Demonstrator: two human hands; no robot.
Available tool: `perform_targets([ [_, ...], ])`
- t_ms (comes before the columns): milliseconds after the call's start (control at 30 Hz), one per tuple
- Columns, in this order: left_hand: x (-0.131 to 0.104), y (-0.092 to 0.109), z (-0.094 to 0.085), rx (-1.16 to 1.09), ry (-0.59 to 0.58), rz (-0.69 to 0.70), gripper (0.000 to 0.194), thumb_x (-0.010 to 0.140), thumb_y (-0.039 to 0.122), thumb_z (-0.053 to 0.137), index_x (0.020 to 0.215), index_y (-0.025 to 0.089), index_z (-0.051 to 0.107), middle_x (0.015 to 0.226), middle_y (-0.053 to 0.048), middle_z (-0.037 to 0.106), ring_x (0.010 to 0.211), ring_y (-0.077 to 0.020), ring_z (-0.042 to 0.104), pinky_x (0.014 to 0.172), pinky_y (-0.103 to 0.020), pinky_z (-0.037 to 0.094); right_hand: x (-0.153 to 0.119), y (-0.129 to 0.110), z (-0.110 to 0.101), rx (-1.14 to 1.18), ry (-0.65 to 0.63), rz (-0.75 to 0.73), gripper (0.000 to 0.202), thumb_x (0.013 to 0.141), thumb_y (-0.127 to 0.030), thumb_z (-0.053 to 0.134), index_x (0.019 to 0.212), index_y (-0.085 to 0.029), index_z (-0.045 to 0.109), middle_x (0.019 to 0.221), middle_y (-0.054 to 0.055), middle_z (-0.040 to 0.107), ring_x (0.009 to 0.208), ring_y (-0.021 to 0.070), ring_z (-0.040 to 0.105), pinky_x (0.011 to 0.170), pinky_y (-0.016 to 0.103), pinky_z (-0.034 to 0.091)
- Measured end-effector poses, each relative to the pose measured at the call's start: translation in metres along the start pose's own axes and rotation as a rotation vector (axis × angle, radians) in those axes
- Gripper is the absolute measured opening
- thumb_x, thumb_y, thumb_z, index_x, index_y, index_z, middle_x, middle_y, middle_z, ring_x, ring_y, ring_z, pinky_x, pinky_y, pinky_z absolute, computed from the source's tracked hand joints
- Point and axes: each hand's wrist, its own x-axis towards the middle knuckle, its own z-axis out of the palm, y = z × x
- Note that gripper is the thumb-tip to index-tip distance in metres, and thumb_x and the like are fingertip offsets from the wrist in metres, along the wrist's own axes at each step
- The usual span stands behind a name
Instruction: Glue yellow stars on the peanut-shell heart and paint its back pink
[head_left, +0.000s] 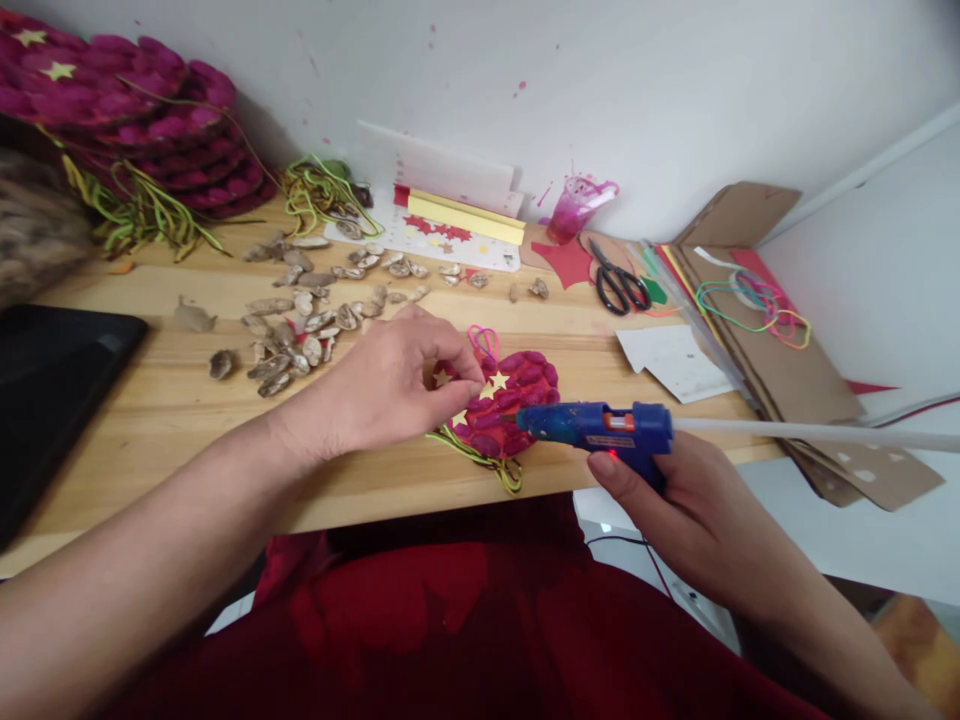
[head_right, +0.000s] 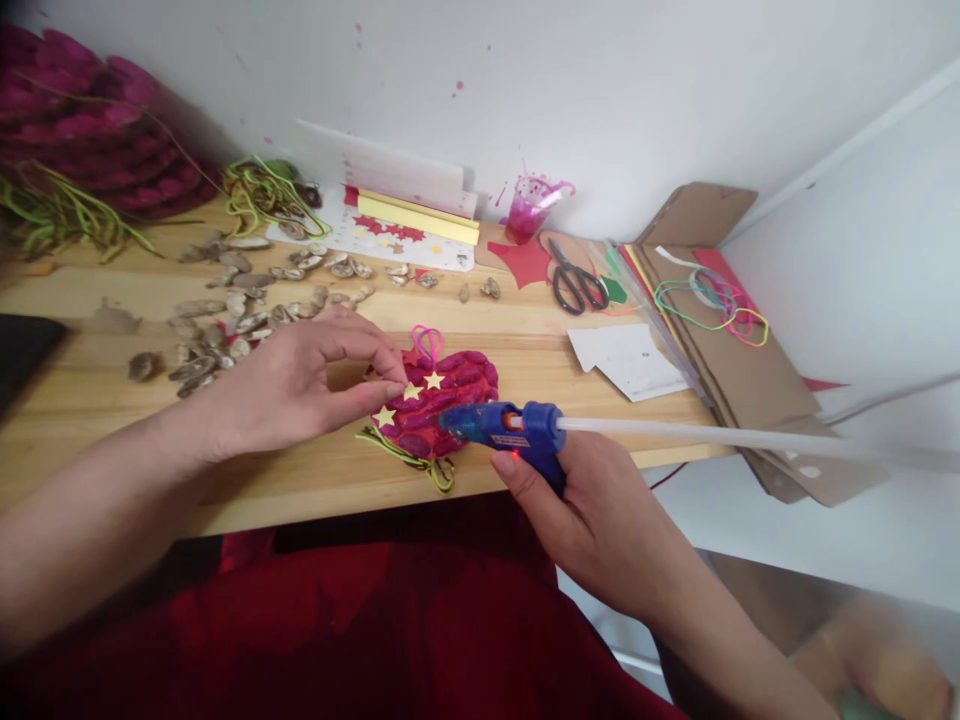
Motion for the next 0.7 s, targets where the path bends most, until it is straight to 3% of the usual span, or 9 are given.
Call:
perform_targets([
  [200, 0.0, 0.002, 0.001, 0.018, -0.019, 0.054, 0.015, 0.086, 0.028, 0.065, 0.077, 0.024, 0.076, 0.084, -0.001, 0.079, 0.087, -0.0203, 0.069, 0.097, -0.037, 0.047, 0.0, 0.001, -0.001, 0.047, -0.004, 0.009, 0.045, 0.106, -0.051, 0.051, 0.07, -0.023, 0.05, 0.063, -0.002, 0.055, 0.058, 0.0144, 0.046, 0.055, 0.029, 0.036],
  [400, -0.001, -0.001, 0.001, 0.057, 0.015, 0.021, 0.014, 0.086, 0.029, 0.065, 0.078, 0.024, 0.076, 0.08, -0.001, 0.077, 0.088, -0.0217, 0.069, 0.088, -0.035, 0.05, -0.003, 0.006, -0.001, 0.132, 0.0, 0.091, 0.049, 0.101, -0.058, 0.056, 0.067, -0.023, 0.05, 0.059, -0.001, 0.054, 0.056, 0.0142, 0.046, 0.051, 0.029, 0.036],
  [533, -0.001, -0.002, -0.001, 0.052, 0.027, 0.035, 0.015, 0.086, 0.03, 0.066, 0.079, 0.024, 0.076, 0.083, -0.001, 0.078, 0.085, -0.0211, 0.07, 0.088, -0.036, 0.051, -0.004, 0.014, 0.001, 0.392, -0.055, 0.213, 0.055, 0.1, -0.068, 0.052, 0.068, -0.022, 0.056, 0.05, -0.002, 0.055, 0.05, 0.014, 0.05, 0.049, 0.027, 0.037],
  [700, -0.002, 0.004, -0.002, -0.011, 0.0, 0.008, 0.015, 0.088, 0.031, 0.067, 0.081, 0.023, 0.078, 0.083, -0.001, 0.079, 0.083, -0.0204, 0.071, 0.084, -0.035, 0.053, -0.007, 0.031, 0.016, 0.8, -0.061, 0.356, 0.056, 0.097, -0.073, 0.053, 0.079, -0.02, 0.06, 0.045, -0.004, 0.052, 0.039, 0.0101, 0.042, 0.042, 0.024, 0.03],
])
